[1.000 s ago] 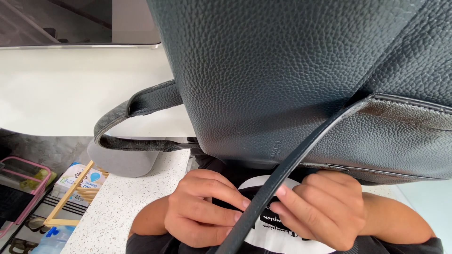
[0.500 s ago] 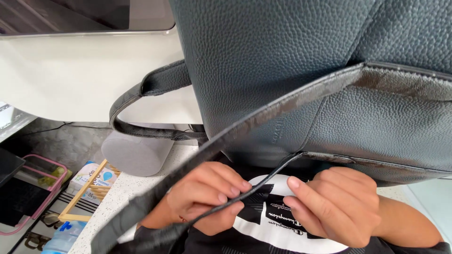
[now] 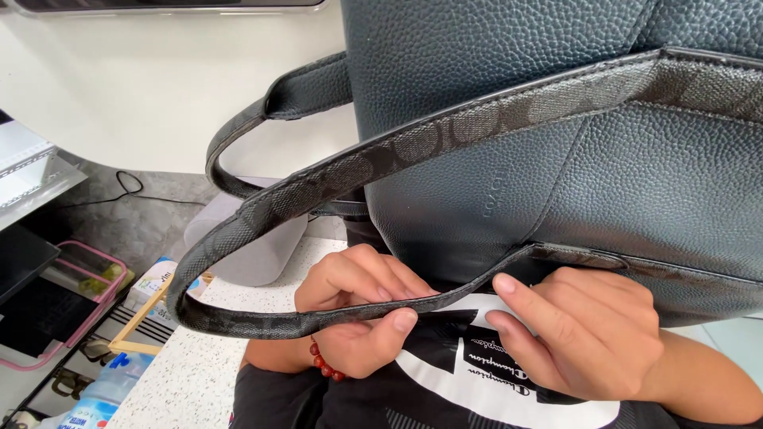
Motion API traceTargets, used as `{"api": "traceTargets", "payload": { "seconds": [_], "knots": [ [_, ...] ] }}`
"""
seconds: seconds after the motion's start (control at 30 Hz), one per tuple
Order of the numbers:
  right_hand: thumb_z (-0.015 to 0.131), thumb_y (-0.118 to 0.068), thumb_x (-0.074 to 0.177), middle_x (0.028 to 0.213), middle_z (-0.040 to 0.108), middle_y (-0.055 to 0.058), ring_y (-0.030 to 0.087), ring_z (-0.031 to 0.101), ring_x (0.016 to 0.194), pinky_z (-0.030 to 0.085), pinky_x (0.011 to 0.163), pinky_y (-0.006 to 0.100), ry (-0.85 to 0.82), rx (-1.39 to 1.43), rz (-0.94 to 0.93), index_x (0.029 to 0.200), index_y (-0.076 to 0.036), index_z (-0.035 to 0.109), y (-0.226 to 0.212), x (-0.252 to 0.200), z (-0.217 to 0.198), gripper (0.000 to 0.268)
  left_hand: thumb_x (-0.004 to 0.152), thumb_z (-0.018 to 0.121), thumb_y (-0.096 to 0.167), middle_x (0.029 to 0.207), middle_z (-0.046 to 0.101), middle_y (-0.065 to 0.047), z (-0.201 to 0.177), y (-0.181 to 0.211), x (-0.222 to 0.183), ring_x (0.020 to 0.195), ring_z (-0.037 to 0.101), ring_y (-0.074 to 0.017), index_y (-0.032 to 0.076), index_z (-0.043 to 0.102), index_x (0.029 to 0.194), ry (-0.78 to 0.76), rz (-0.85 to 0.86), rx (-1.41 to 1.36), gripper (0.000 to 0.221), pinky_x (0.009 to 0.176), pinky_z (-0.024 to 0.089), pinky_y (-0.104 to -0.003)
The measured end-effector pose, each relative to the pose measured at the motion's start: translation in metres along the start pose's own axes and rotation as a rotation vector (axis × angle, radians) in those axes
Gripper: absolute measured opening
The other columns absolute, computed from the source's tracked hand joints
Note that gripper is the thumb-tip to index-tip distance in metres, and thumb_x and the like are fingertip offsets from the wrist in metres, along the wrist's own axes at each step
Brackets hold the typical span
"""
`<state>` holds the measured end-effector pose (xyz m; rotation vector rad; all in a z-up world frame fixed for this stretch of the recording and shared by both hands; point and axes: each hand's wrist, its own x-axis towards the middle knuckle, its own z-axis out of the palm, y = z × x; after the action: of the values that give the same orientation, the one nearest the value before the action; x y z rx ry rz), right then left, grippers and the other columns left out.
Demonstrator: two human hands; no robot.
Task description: Drying and refinishing a leather bag strap using a hair dryer and polishing cloth.
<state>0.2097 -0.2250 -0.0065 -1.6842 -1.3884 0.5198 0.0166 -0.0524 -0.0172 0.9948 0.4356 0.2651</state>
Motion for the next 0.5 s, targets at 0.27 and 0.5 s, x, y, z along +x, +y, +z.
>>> {"api": "traceTargets", "payload": {
  "seconds": [0.27,0.5],
  "knots": [
    [0.086,-0.007,0.079,0.065,0.060,0.005,0.018,0.058,0.051,0.044,0.046,0.033,-0.025,-0.037,0.119,0.120,0.010,0.063,-0.029,0.020,0.008,0.050,0.097,0.066,-0.012,0.103,0.059,-0.017,0.002,0.013,-0.009,0.099,0.075,-0.0308,-0.002,0.047,0.110,-0.011,0.003,0.000,0.025,0.088,0.067,-0.038],
    [0.087,-0.011,0.080,0.066,0.059,0.004,0.019,0.056,0.052,0.042,0.046,0.033,-0.039,0.029,0.036,0.121,0.007,0.063,-0.047,0.025,0.005,0.051,0.094,0.067,-0.013,0.102,0.061,-0.015,0.011,0.029,-0.017,0.096,0.075,-0.0278,0.000,0.051,0.111,-0.016,0.106,0.078,0.027,0.088,0.066,-0.038]
  ]
}}
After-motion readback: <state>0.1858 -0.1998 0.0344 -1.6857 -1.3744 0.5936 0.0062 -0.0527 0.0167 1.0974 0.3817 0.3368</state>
